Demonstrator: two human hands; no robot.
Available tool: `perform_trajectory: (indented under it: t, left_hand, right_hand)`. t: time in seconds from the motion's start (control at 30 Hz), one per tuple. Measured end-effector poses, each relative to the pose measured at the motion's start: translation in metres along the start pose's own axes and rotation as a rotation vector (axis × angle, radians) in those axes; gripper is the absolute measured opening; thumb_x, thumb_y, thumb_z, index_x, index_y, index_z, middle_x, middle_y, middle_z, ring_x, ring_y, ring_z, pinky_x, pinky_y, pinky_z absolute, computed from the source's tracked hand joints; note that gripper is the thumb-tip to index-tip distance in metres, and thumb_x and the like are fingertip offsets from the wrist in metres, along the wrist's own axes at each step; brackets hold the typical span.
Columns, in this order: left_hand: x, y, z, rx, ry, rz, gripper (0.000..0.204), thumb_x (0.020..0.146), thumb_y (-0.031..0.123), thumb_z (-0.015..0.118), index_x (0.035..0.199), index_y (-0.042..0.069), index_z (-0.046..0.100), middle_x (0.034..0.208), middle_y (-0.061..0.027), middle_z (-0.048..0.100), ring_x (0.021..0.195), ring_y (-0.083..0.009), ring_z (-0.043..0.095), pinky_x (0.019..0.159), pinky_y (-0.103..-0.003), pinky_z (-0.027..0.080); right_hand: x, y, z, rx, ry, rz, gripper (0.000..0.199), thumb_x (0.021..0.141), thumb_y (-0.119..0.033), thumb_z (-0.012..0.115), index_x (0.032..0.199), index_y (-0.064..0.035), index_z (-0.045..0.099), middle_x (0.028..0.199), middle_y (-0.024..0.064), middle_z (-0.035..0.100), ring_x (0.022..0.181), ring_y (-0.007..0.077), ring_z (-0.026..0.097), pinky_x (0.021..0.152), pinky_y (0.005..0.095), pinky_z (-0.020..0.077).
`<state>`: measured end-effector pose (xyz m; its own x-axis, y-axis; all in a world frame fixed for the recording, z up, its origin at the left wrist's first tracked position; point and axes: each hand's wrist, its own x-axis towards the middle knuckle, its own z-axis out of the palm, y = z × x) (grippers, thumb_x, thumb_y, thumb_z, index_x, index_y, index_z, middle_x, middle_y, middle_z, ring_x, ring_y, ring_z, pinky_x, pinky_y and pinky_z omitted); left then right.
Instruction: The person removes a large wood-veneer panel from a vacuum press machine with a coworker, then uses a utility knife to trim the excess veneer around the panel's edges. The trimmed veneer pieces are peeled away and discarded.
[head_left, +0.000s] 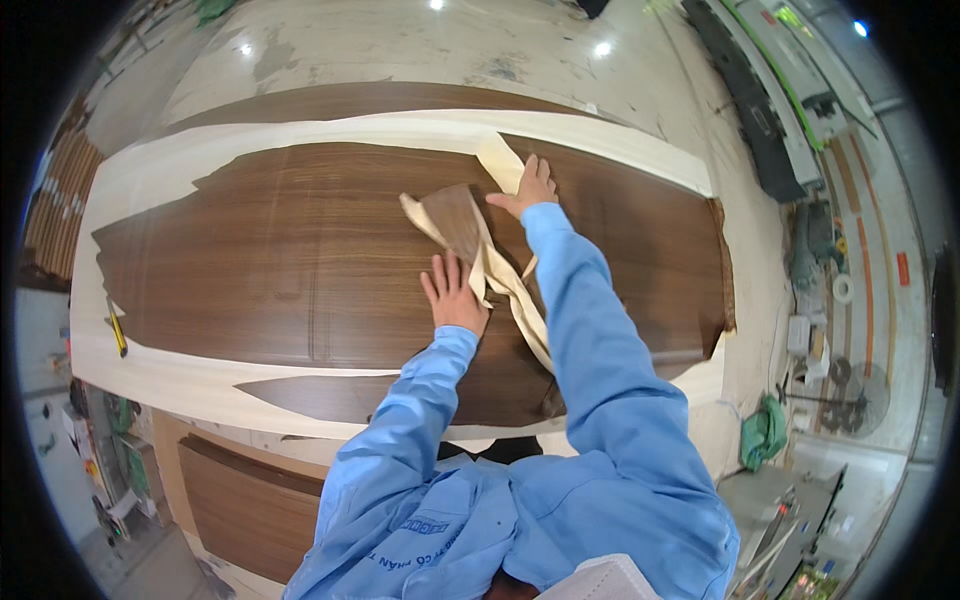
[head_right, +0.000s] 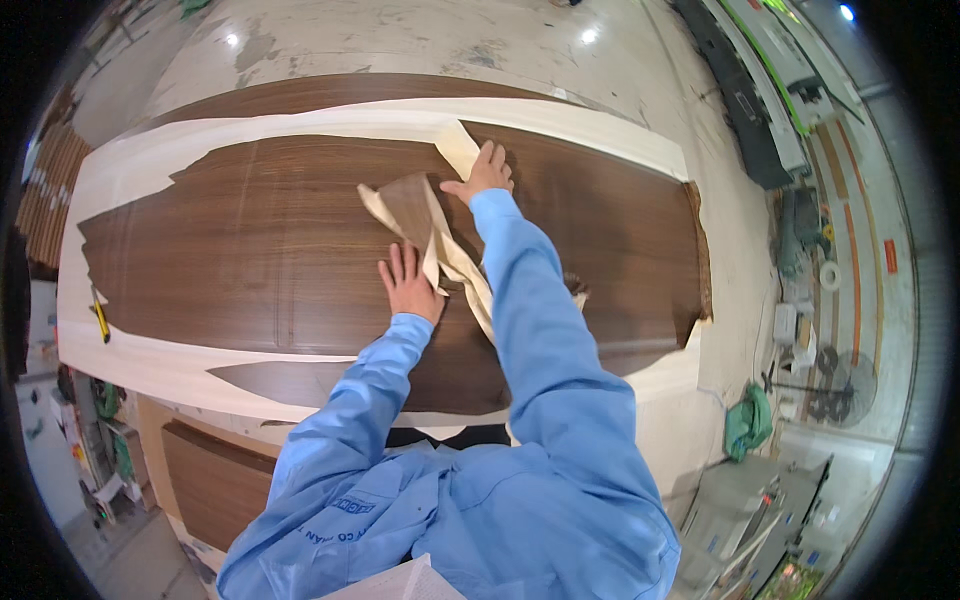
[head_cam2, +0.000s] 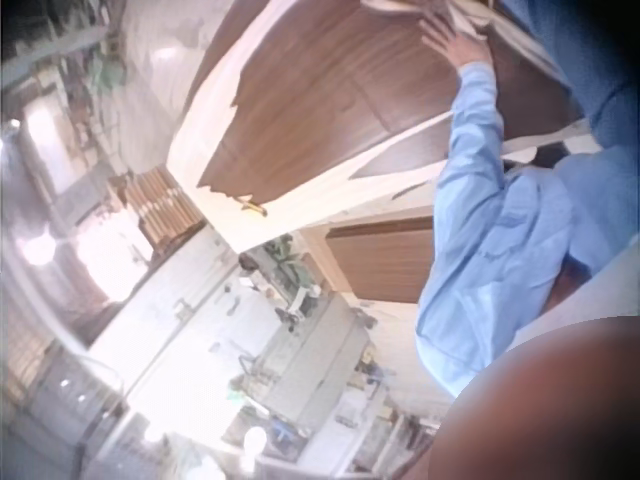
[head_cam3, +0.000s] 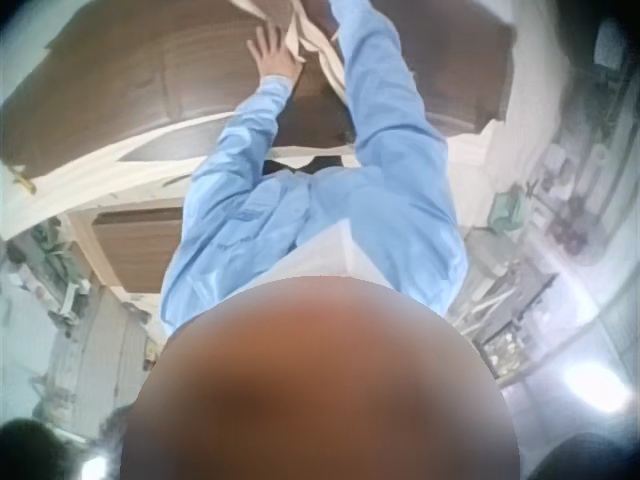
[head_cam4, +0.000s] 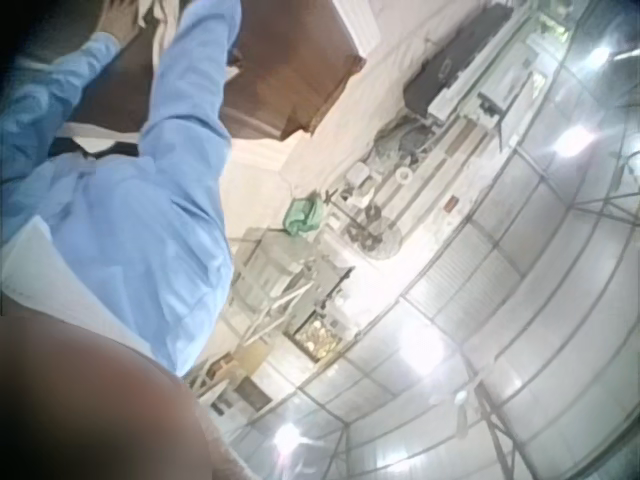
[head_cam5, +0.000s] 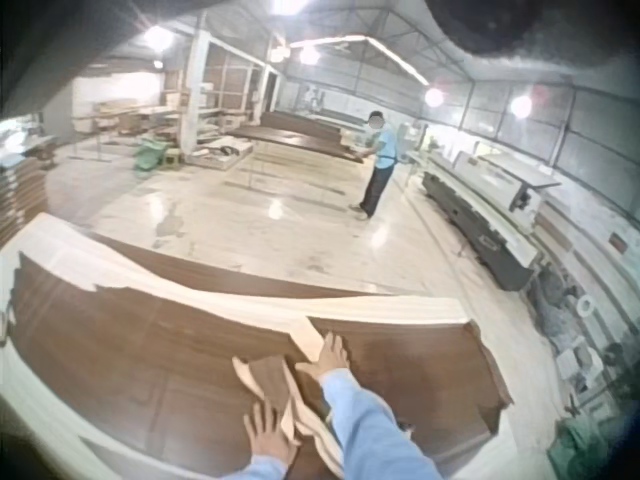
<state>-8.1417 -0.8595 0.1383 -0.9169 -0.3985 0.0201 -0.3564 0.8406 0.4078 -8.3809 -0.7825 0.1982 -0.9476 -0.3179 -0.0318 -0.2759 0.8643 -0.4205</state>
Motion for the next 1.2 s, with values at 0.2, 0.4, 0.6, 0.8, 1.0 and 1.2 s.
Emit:
perform_trajectory:
  t: [0.2, 0.4, 0.6, 0.8, 1.0, 1.2]
  left_hand:
    - [0.015, 0.033, 0.018, 0.063, 0.056, -0.155, 0.075, 0.087, 0.024, 0.059, 0.155, 0.007, 0.033, 0.164, -0.0148, 0.024, 0.153, -0.0363, 0.016, 0.124, -0.054, 0.011]
    - [0.015, 0.042, 0.020, 0.180, 0.167, -0.127, 0.073, 0.088, 0.023, 0.057, 0.157, 0.014, 0.032, 0.165, -0.0110, 0.024, 0.152, -0.0322, 0.021, 0.124, -0.051, 0.015]
    - [0.017, 0.023, 0.038, 0.258, 0.252, -0.075, 0.062, 0.097, 0.035, 0.055, 0.155, 0.019, 0.038, 0.163, -0.0075, 0.032, 0.151, -0.0301, 0.026, 0.122, -0.051, 0.020]
    - [0.012, 0.029, 0.038, 0.232, 0.295, -0.037, 0.059, 0.101, 0.041, 0.050, 0.155, 0.021, 0.037, 0.163, -0.0048, 0.031, 0.151, -0.0272, 0.027, 0.123, -0.047, 0.020]
    - [0.013, 0.019, 0.043, 0.295, 0.314, -0.084, 0.058, 0.103, 0.044, 0.047, 0.156, 0.025, 0.034, 0.164, -0.0022, 0.029, 0.152, -0.0254, 0.024, 0.123, -0.046, 0.019]
    - [-0.006, 0.143, 0.072, 0.248, 0.368, -0.269, 0.053, 0.095, 0.028, 0.055, 0.145, 0.014, 0.047, 0.157, -0.0133, 0.039, 0.146, -0.0363, 0.031, 0.117, -0.059, 0.023]
  right_hand:
    - [0.066, 0.083, 0.062, 0.828, -0.488, 0.230, 0.060, 0.089, -0.051, 0.071, 0.122, -0.0031, 0.059, 0.078, 0.0050, 0.064, 0.065, 0.0234, 0.063, 0.061, 0.0372, 0.0502]
    - [0.044, 0.074, 0.023, 1.222, -0.623, 0.262, 0.050, 0.101, -0.052, 0.050, 0.089, -0.0058, 0.066, 0.056, -0.0016, 0.047, 0.045, 0.0130, 0.045, 0.044, 0.0331, 0.0362]
    - [-0.061, 0.218, -0.072, 1.139, -0.417, 0.182, 0.034, 0.102, -0.028, 0.051, 0.083, -0.0023, 0.063, 0.061, -0.0005, 0.050, 0.061, 0.0097, 0.048, 0.056, 0.0308, 0.0376]
    - [-0.223, 0.326, -0.256, 1.079, -0.415, 0.408, 0.030, 0.105, -0.026, 0.049, 0.088, -0.0044, 0.060, 0.063, -0.0046, 0.043, 0.058, 0.0062, 0.040, 0.053, 0.0264, 0.0332]
    - [-0.212, 0.378, -0.254, 0.388, -0.430, 0.113, 0.032, 0.104, -0.032, 0.050, 0.099, -0.0027, 0.061, 0.070, 0.0079, 0.058, 0.066, 0.0196, 0.057, 0.062, 0.0353, 0.0440]
    - [-0.119, 0.397, -0.250, 0.011, -0.027, -0.313, 0.066, 0.097, -0.050, 0.059, 0.131, 0.0065, 0.055, 0.131, 0.0274, 0.058, 0.123, 0.0431, 0.054, 0.107, 0.0451, 0.0413]
